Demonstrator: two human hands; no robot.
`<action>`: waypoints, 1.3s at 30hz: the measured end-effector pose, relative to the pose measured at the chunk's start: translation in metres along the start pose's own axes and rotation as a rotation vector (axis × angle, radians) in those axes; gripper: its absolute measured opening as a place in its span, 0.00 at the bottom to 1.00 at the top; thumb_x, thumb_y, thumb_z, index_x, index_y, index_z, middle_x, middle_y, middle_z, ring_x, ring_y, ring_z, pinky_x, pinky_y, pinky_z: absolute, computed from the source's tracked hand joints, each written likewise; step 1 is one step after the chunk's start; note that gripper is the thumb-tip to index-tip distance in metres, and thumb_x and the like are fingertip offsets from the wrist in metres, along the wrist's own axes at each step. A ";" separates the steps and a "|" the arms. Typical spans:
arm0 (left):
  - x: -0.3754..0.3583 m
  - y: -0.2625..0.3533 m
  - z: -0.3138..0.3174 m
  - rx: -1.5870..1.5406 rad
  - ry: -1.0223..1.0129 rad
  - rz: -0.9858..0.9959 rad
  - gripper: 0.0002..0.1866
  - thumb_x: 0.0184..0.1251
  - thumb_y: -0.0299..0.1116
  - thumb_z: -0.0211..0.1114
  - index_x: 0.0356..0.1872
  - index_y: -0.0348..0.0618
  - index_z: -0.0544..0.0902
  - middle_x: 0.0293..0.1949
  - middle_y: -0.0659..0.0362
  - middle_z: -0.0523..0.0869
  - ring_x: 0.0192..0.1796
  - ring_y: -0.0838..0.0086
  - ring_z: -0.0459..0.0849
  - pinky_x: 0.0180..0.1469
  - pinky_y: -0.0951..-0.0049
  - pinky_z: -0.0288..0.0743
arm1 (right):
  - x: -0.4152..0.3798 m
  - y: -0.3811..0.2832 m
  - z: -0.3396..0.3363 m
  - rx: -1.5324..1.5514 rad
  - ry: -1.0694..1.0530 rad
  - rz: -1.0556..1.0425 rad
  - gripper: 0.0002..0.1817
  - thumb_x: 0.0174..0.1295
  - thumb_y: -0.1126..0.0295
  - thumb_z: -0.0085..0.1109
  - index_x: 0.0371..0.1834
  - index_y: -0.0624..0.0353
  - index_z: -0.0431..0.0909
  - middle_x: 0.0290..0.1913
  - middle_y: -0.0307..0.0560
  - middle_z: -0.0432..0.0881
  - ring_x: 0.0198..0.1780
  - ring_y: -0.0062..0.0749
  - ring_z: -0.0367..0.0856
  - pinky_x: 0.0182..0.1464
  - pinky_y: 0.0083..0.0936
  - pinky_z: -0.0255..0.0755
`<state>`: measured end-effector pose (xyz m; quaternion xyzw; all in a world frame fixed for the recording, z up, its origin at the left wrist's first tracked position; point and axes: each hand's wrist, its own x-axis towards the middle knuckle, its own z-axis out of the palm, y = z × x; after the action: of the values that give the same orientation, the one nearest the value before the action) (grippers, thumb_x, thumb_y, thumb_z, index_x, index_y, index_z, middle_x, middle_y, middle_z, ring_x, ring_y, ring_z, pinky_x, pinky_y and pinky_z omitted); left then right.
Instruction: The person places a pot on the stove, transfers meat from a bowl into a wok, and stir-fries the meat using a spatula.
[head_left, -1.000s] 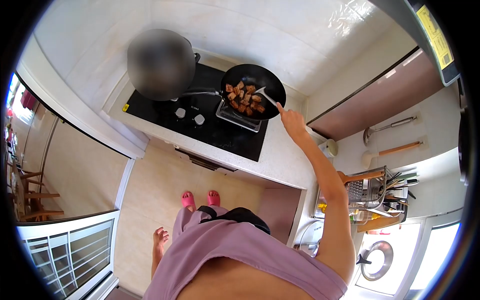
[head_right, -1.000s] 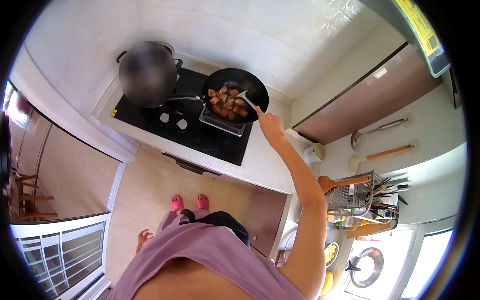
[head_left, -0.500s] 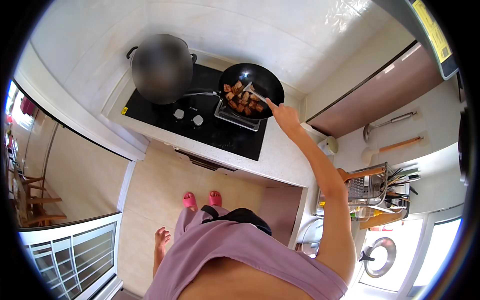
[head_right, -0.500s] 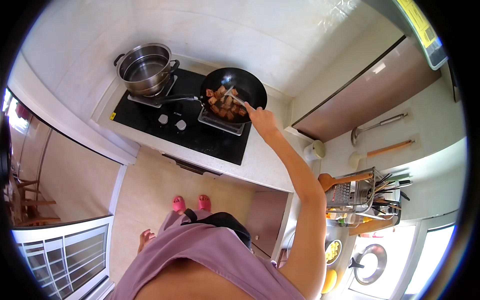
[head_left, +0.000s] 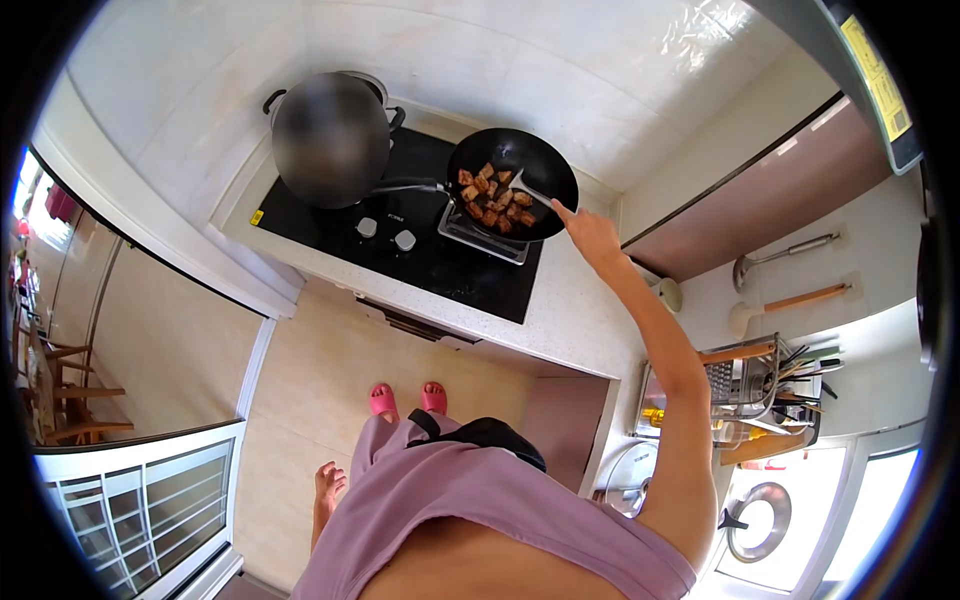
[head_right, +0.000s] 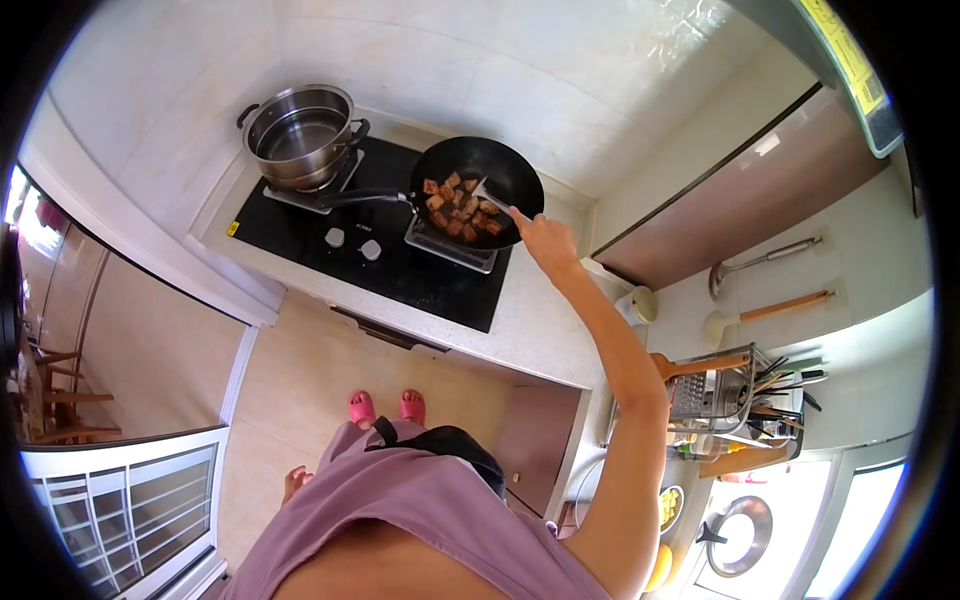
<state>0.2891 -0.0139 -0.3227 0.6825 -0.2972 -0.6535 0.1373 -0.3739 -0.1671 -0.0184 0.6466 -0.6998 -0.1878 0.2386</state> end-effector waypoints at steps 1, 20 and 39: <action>0.003 0.001 0.000 0.000 0.002 0.000 0.19 0.65 0.35 0.52 0.57 0.44 0.67 0.43 0.54 0.79 0.37 0.68 0.81 0.39 0.68 0.76 | 0.002 -0.001 -0.005 0.001 0.001 0.000 0.29 0.54 0.74 0.50 0.63 0.46 0.63 0.24 0.42 0.76 0.24 0.30 0.80 0.23 0.23 0.74; 0.001 0.006 0.000 -0.030 0.018 0.014 0.22 0.61 0.36 0.55 0.57 0.45 0.67 0.42 0.55 0.79 0.36 0.70 0.79 0.40 0.69 0.75 | 0.009 0.002 -0.024 -0.052 -0.023 -0.069 0.25 0.52 0.74 0.52 0.58 0.53 0.68 0.22 0.41 0.77 0.24 0.29 0.80 0.23 0.22 0.73; 0.001 -0.009 0.004 -0.033 -0.012 -0.049 0.22 0.64 0.36 0.52 0.59 0.43 0.64 0.41 0.53 0.79 0.33 0.71 0.79 0.39 0.69 0.75 | 0.038 0.001 -0.038 -0.028 -0.067 -0.063 0.24 0.54 0.74 0.51 0.58 0.47 0.68 0.20 0.40 0.76 0.22 0.31 0.79 0.21 0.26 0.72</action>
<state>0.2874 -0.0067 -0.3291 0.6832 -0.2703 -0.6657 0.1306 -0.3553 -0.2033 0.0167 0.6583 -0.6840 -0.2262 0.2181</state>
